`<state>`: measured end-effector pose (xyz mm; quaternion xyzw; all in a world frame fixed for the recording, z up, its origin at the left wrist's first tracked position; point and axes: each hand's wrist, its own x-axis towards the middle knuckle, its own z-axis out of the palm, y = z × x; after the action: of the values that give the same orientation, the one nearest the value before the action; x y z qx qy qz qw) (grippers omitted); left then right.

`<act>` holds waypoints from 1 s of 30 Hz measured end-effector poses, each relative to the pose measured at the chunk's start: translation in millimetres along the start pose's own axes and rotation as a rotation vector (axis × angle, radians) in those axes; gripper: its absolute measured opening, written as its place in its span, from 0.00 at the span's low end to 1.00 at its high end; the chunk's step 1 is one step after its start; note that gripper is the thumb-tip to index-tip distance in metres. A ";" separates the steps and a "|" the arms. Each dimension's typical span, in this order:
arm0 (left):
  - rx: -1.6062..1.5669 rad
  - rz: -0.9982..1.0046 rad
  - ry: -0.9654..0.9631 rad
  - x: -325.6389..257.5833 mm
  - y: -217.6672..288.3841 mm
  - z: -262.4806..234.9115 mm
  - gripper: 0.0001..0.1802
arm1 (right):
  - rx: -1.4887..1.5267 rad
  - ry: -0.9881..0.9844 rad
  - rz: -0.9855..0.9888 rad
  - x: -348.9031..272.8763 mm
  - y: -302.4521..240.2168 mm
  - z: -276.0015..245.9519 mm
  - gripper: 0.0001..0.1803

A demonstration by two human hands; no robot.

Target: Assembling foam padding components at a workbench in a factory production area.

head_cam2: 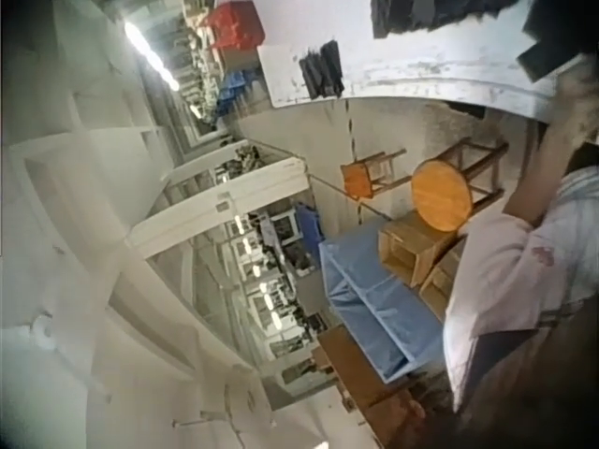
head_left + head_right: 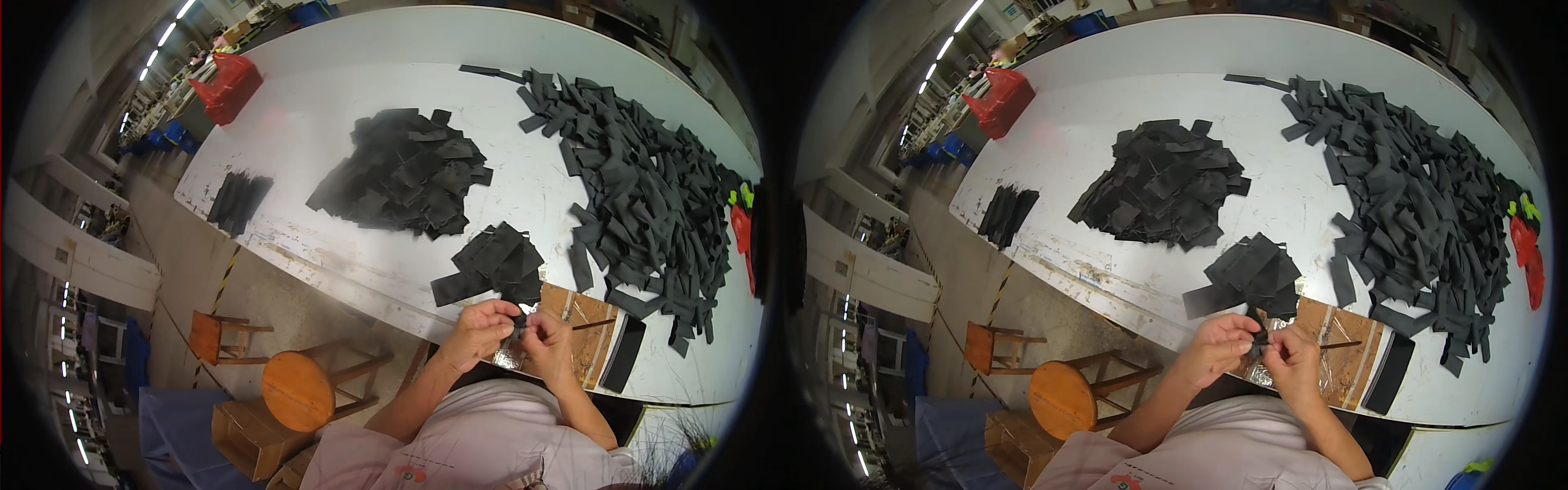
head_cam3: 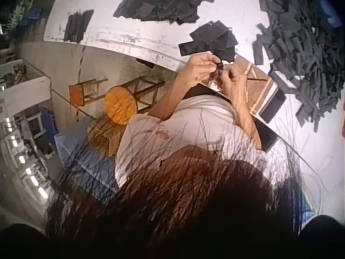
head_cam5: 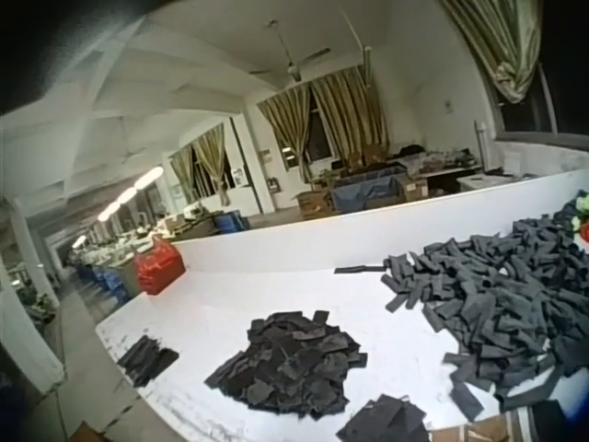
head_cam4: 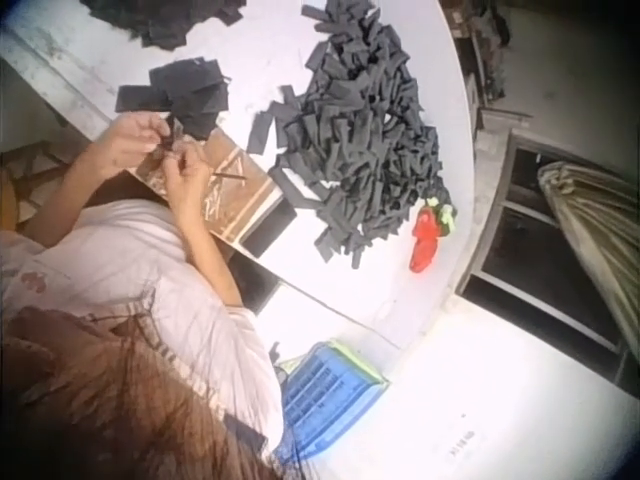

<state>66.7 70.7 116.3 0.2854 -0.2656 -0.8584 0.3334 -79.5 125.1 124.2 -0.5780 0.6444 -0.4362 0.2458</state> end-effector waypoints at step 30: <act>0.008 -0.041 -0.293 -4.6 -9.7 31.4 0.20 | 0.944 -0.128 0.445 -20.4 4.6 -25.1 0.11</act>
<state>44.5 88.6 133.3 0.1640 -0.3088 -0.8965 0.2722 -98.3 151.4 129.0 -0.2788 0.4687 -0.5801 0.6050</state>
